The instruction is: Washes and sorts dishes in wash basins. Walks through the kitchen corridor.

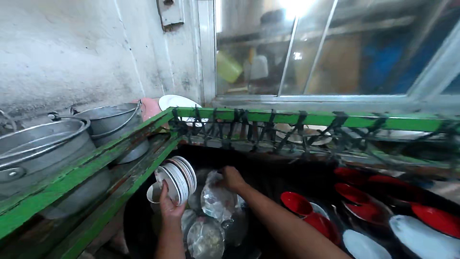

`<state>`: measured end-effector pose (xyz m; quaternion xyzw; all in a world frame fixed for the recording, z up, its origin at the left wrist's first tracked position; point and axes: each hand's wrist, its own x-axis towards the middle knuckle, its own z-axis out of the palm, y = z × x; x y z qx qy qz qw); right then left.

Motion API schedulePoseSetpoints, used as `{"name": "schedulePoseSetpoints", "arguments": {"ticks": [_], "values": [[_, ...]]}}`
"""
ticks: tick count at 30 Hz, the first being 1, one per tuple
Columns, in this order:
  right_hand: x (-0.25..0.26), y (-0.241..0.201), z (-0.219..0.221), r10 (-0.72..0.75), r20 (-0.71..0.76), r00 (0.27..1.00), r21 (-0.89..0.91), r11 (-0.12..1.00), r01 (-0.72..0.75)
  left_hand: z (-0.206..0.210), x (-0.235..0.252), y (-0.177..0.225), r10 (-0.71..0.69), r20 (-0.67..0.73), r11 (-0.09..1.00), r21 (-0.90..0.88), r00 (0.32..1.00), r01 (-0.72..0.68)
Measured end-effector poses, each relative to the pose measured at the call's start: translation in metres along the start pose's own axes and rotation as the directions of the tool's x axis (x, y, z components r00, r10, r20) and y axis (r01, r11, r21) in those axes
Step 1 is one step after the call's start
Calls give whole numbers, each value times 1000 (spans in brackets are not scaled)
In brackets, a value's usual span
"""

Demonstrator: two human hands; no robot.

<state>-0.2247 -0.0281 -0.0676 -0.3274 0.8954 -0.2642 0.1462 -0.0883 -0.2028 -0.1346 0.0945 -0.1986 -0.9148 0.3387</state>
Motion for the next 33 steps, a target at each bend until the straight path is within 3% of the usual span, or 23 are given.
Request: {"name": "schedulePoseSetpoints", "arguments": {"ticks": [2, 4, 7, 9, 13, 15, 20, 21, 23, 26, 29, 33], "values": [[-18, -38, -16, -33, -98, 995, -98, 995, 24, -1, 1, -3, -2, 12, 1000, -10, 1000, 2], [-35, -66, -21, -173, -229, 958, -195, 972, 129, -1, 2, -7, -3, 19, 1000, -20, 1000, 4], [-43, -84, -8, -403, -486, 775, -273, 913, 303, -2, 1, -13, 6, 29, 1000, -28, 1000, -5], [-44, -92, -5, -370, -501, 783, -198, 929, 313, 2, -3, -13, 16, -5, 1000, -26, 1000, -16], [-31, -97, 6, -202, -382, 902, 51, 970, 239, 4, -9, -15, -23, -112, 1000, -20, 993, 21], [-22, -95, 11, -117, -244, 963, 217, 961, 172, 1, -9, -16, -65, -143, 998, -16, 988, 63], [11, -57, 18, -102, 10, 995, 621, 780, 73, -6, -6, -13, -110, -228, 989, -122, 967, 83], [14, -44, 25, -84, 51, 995, 576, 817, 39, -4, -4, -12, -108, -214, 986, -147, 971, 77], [18, -23, 45, -90, 168, 982, 285, 958, 39, -3, 1, -8, -106, -172, 981, -177, 979, 75], [12, -13, 88, -191, 377, 906, -47, 973, 225, -4, 6, -4, -94, -138, 985, -159, 986, 71], [-3, -24, 116, -230, 488, 842, -132, 934, 332, -4, 7, -2, -78, -196, 989, -141, 978, 50], [-10, -29, 133, -217, 491, 844, -167, 927, 335, -5, 6, 0, -55, -209, 989, -142, 976, 25]]}}
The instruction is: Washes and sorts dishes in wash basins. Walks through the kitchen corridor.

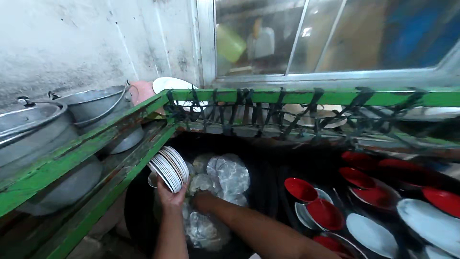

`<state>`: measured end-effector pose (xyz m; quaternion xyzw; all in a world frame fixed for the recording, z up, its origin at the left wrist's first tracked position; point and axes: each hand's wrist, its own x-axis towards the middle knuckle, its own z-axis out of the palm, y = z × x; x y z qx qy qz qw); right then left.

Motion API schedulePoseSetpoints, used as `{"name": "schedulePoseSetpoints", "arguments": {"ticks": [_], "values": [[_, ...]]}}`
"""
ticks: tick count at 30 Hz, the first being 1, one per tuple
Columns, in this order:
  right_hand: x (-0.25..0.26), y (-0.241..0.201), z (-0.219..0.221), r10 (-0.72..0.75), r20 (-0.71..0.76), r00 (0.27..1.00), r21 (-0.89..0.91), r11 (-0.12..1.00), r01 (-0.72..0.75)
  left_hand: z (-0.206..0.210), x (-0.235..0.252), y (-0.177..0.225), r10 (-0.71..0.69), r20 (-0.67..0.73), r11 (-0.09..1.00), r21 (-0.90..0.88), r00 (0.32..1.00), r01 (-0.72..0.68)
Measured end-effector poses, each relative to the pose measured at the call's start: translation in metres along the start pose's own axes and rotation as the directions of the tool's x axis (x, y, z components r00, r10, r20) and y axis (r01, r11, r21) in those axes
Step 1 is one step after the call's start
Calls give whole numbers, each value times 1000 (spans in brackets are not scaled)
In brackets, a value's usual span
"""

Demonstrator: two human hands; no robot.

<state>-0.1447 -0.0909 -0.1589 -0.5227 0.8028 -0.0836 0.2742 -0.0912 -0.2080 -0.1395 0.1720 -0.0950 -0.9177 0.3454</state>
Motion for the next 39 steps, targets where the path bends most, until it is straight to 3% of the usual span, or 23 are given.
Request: {"name": "schedulePoseSetpoints", "arguments": {"ticks": [5, 7, 13, 17, 29, 39], "values": [[-7, 23, -23, -141, 10, 990, -84, 986, 141, 1, 1, 0, 11, 20, 1000, 26, 1000, -12], [-25, 25, -44, -161, -81, 984, -66, 986, 156, 3, -2, 0, 3, 14, 999, 53, 1000, -4], [-75, 27, -104, 46, -354, 934, -115, 989, -92, -1, -1, -3, -51, 41, 999, 9, 998, 50], [-72, 55, -104, 124, -475, 871, -89, 978, -187, -1, -2, -2, -45, 46, 999, -5, 998, 45], [-48, 103, -56, 284, -253, 925, 184, 953, -242, 1, -7, 1, -41, 44, 999, -24, 998, 42], [-55, 91, -60, 190, -153, 970, -1, 981, -193, -4, 1, 0, -43, 64, 999, 7, 997, 42]]}}
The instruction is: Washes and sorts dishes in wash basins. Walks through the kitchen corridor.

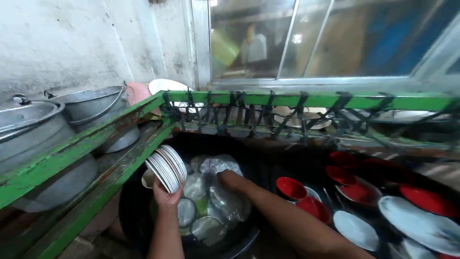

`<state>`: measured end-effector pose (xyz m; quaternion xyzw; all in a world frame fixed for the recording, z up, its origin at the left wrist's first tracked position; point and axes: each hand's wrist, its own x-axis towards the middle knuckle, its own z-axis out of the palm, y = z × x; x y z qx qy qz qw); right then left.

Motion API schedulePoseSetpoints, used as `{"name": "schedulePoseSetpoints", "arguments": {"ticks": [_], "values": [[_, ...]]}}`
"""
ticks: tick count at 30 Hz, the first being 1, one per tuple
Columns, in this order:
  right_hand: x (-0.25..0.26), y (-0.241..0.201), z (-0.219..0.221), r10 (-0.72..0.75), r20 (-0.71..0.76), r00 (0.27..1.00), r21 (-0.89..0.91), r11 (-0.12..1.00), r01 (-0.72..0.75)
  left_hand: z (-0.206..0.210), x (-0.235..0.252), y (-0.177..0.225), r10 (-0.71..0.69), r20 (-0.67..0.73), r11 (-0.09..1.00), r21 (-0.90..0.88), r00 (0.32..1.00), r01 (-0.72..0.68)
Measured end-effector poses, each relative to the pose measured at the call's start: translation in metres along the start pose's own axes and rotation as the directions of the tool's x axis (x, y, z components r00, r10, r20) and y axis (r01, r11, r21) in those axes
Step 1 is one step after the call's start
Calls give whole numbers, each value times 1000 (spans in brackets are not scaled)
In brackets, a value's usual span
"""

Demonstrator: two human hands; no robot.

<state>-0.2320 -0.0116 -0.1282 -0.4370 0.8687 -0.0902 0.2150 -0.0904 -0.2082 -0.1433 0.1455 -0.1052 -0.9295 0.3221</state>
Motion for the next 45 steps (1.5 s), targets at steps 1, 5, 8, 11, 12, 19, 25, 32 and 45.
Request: {"name": "schedulePoseSetpoints", "arguments": {"ticks": [1, 5, 8, 11, 12, 19, 25, 32, 45], "values": [[0, 3, -2, -22, 3, 1000, 11, 1000, 22, -2, 1, 0, -6, -5, 1000, -6, 1000, 6], [-10, -1, -24, -26, -24, 999, 92, 995, 28, -2, 1, -2, -24, -17, 1000, -12, 1000, 24], [-26, -30, -54, 75, -174, 982, 161, 986, -47, 2, 1, -5, -12, -25, 999, 33, 1000, 13], [-39, -64, -75, 66, -379, 923, 208, 978, 15, 0, 0, -12, -5, 22, 998, 69, 1000, 4], [-42, -76, -78, 44, -437, 899, 237, 969, 68, 2, -1, -14, 4, 43, 995, 100, 999, -8], [-7, -102, -57, -65, -472, 879, 553, 755, 353, 1, -10, -21, -41, -3, 991, 131, 999, 41], [31, -26, -7, 6, -213, 977, 466, 880, 96, 3, -2, -11, -24, -14, 1000, 11, 1000, 24], [19, -26, 46, 131, 114, 985, 35, 990, -135, 6, -1, 0, 39, -32, 987, -152, 999, -43], [-11, -14, 2, -56, 158, 986, -229, 969, 92, 4, -5, -1, -59, -15, 988, -146, 998, 56]]}}
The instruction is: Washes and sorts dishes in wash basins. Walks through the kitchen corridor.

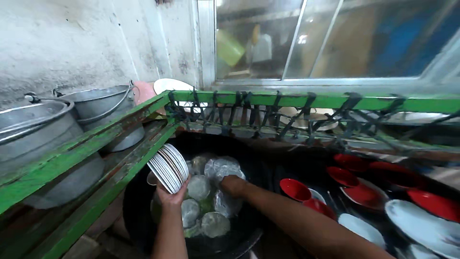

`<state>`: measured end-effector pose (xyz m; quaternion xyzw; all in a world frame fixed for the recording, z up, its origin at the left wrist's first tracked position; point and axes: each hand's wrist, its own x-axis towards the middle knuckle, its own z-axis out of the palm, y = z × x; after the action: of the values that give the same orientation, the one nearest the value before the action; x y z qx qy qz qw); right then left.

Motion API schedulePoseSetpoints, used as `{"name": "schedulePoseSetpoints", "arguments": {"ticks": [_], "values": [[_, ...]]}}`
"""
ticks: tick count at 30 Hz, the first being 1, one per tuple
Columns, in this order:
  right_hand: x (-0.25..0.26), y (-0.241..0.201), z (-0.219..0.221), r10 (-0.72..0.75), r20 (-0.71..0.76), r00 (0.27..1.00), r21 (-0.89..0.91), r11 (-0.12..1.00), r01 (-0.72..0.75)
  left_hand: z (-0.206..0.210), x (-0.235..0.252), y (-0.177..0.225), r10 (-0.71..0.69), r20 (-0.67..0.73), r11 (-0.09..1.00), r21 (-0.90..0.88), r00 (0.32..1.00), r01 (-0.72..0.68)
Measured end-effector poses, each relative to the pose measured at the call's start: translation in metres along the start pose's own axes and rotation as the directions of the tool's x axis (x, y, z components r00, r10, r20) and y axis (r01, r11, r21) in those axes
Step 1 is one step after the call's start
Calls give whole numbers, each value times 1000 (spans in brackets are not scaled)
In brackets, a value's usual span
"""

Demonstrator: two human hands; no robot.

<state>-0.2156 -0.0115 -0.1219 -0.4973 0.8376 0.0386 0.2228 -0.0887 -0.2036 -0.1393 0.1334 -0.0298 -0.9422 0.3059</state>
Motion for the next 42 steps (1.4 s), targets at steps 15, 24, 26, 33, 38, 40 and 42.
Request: {"name": "schedulePoseSetpoints", "arguments": {"ticks": [15, 24, 26, 33, 38, 40, 42], "values": [[-42, -31, -89, 139, -523, 841, 461, 876, 142, -9, 1, -16, 30, 72, 981, 190, 997, -43], [4, -77, -77, 102, -522, 847, 572, 778, 259, -22, 2, -18, -139, -36, 962, 232, 990, 143], [15, -56, -71, 90, -506, 858, 715, 600, 359, -23, 6, -16, -107, -20, 975, 192, 994, 108], [45, 14, 6, 150, -139, 979, 342, 935, -95, -12, 9, -13, -30, -28, 987, 158, 999, 35], [36, 3, 29, 227, -13, 974, 310, 927, -212, -6, 3, -11, -11, -28, 989, 147, 1000, 15], [37, 6, 35, 232, -8, 973, 323, 921, -217, -7, 2, -9, -7, -2, 992, 125, 1000, 7], [34, 3, 26, 235, 6, 972, 314, 922, -225, -8, 2, -8, 3, 4, 995, 104, 1000, -3]]}}
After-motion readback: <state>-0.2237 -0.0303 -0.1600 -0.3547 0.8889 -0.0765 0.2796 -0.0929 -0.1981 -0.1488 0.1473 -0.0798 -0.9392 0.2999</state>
